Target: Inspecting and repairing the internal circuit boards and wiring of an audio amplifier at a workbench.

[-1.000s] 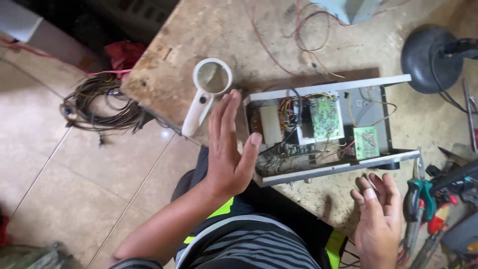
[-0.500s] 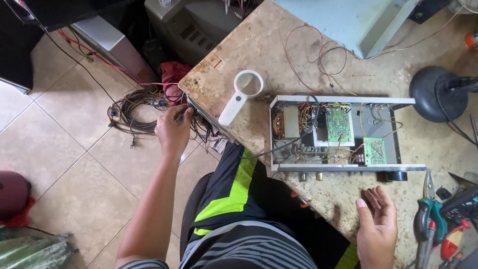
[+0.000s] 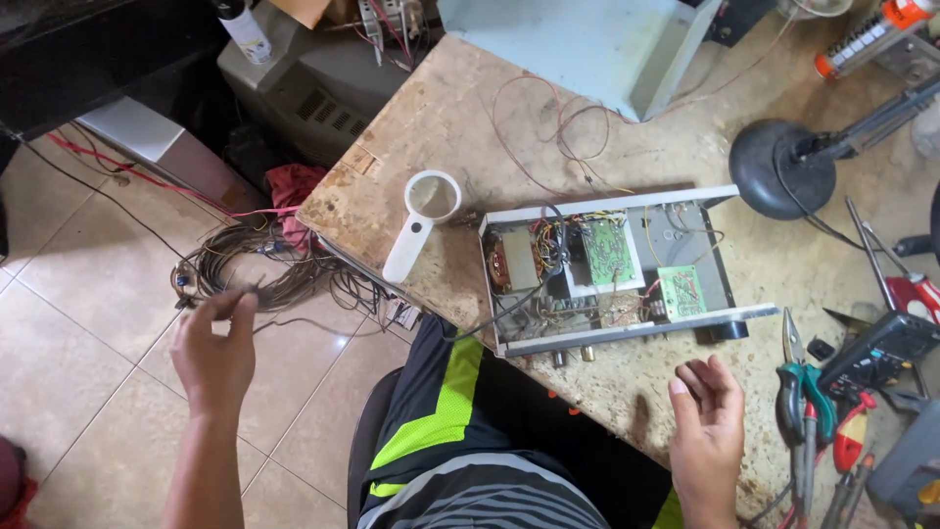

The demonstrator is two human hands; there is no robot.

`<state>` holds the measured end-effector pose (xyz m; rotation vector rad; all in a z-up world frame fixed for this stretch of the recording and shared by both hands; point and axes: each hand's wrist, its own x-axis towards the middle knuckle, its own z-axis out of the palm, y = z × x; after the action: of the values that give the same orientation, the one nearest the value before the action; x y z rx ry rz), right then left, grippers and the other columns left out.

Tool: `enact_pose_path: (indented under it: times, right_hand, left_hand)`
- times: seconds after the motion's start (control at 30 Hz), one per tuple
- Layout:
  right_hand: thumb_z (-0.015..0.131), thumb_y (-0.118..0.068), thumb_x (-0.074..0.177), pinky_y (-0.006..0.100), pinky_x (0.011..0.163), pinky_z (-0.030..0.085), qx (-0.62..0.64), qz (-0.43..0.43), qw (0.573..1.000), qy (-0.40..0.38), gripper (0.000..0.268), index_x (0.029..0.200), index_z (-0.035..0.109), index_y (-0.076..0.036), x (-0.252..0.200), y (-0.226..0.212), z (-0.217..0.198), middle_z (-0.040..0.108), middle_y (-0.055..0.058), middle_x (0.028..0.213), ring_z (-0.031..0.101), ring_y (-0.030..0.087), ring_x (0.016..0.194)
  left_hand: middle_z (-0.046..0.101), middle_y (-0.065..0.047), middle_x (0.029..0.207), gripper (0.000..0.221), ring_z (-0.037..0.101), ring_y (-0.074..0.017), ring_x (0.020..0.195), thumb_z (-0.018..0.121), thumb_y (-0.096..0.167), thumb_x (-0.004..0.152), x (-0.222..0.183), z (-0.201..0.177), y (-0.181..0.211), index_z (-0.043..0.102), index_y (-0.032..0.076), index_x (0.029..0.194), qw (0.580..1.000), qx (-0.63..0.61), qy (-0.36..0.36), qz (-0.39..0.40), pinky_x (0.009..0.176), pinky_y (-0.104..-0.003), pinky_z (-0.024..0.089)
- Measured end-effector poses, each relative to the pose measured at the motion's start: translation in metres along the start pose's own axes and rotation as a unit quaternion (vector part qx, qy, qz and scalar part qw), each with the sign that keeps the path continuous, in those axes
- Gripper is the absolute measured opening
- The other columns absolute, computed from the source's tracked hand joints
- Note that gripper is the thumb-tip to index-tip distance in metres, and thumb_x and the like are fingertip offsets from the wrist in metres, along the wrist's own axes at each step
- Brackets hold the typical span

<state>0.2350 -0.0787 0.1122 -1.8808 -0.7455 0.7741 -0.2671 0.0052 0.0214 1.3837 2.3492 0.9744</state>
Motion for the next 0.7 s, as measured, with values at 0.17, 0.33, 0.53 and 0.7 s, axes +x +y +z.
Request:
enact_pose_path:
  times: [0.17, 0.33, 0.53, 0.7]
  right_hand:
    - [0.054, -0.006, 0.098, 0.035, 0.112, 0.045, 0.038, 0.020, 0.999, 0.012, 0.062, 0.156, 0.029, -0.005, -0.005, -0.023, 0.011, 0.044, 0.016, 0.145, 0.049, 0.023, 0.131]
    - [0.059, -0.013, 0.096, 0.039, 0.104, 0.053, -0.052, -0.019, 0.998, 0.019, 0.058, 0.149, 0.037, -0.002, -0.028, -0.028, 0.021, 0.034, 0.019, 0.143, 0.054, 0.032, 0.122]
    - [0.071, -0.021, 0.094, 0.028, 0.087, 0.049, -0.217, -0.421, 0.879, -0.045, 0.062, 0.147, 0.044, -0.003, -0.018, 0.041, 0.038, 0.057, 0.007, 0.103, 0.052, 0.019, 0.095]
    - [0.066, -0.036, 0.099, 0.033, 0.075, 0.043, -0.325, -0.528, 0.775, -0.126, 0.050, 0.143, 0.056, -0.013, -0.044, -0.014, 0.078, 0.071, -0.002, 0.079, 0.062, 0.011, 0.066]
  left_hand:
    - [0.072, 0.000, 0.101, 0.019, 0.062, -0.0178, 0.097, 0.073, 0.024, 0.097, 0.041, 0.010, 0.142, 0.076, 0.017, 0.114, 0.990, -0.061, -0.026, 0.123, 0.084, -0.040, 0.046]
    - [0.072, -0.005, 0.092, 0.018, 0.064, -0.0184, 0.086, 0.082, 0.021, 0.093, 0.106, 0.088, 0.197, 0.076, 0.015, 0.110, 0.969, -0.106, -0.056, 0.218, 0.075, -0.036, 0.052]
    - [0.073, -0.008, 0.113, 0.033, 0.058, -0.0373, 0.111, 0.064, 0.041, 0.094, 0.133, 0.136, 0.190, 0.071, 0.018, 0.117, 0.963, 0.094, -0.143, 0.208, 0.092, -0.055, 0.038]
    - [0.067, -0.009, 0.123, 0.043, 0.056, -0.0366, 0.118, 0.067, 0.043, 0.094, 0.120, 0.124, 0.184, 0.069, 0.018, 0.129, 0.952, 0.144, -0.143, 0.230, 0.099, -0.055, 0.037]
